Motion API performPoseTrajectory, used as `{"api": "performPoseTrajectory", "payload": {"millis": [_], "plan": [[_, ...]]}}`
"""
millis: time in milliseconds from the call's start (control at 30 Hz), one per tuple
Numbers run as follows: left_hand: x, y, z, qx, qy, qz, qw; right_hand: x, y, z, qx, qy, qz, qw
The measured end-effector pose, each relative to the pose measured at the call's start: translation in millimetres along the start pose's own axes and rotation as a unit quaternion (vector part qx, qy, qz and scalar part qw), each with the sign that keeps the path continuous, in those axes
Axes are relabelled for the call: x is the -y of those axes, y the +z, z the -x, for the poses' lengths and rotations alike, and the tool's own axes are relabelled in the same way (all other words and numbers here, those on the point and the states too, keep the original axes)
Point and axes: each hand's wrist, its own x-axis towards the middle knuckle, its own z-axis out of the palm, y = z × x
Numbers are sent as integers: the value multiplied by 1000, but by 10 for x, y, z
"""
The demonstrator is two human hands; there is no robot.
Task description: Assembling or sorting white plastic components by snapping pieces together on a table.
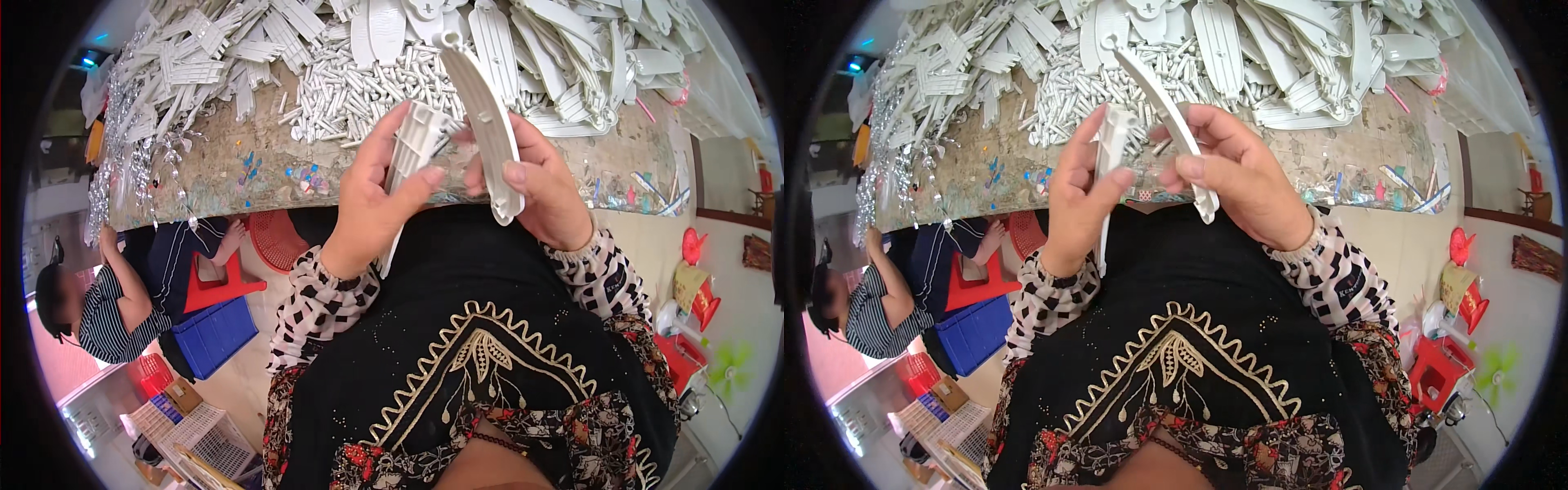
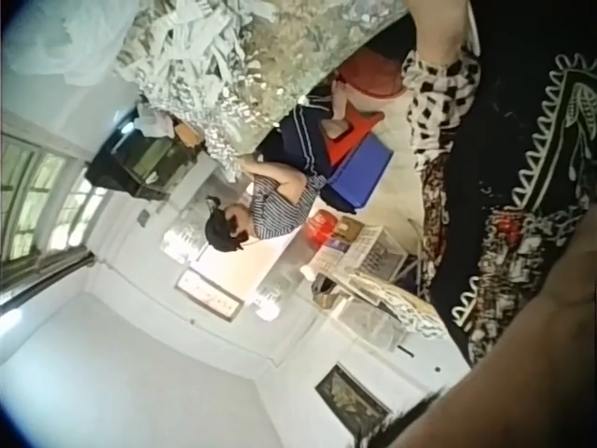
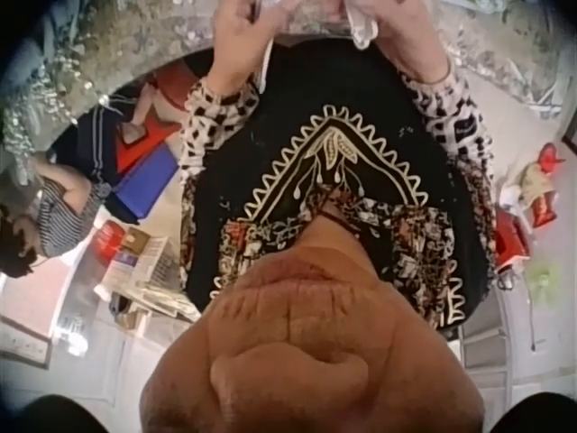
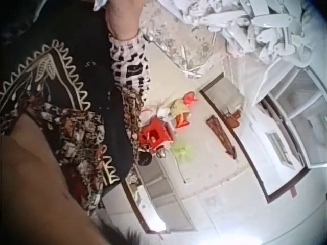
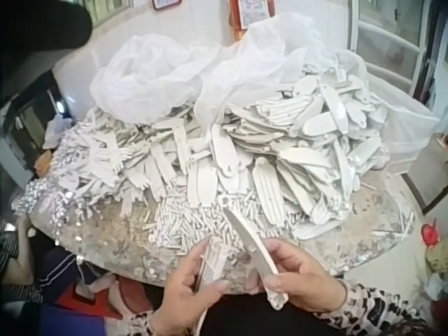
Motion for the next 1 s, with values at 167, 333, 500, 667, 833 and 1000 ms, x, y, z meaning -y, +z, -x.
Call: {"api": "performPoseTrajectory", "payload": {"millis": [167,333,500,667,833,1000], "plan": [[-73,-77,-85,27,-11,239,971,-41,104,161,3,-19,105,994],[-41,-73,-117,9,-1,337,942,-151,79,160,38,-101,273,956],[-113,77,-73,-68,8,344,937,-116,109,144,76,-157,404,898],[-115,-20,-99,11,-1,365,931,-192,125,79,81,-228,439,865],[-108,-108,-116,44,22,324,945,-221,119,101,89,-208,466,856],[-110,-208,-92,51,49,249,966,-226,137,85,113,-190,465,857]]}}
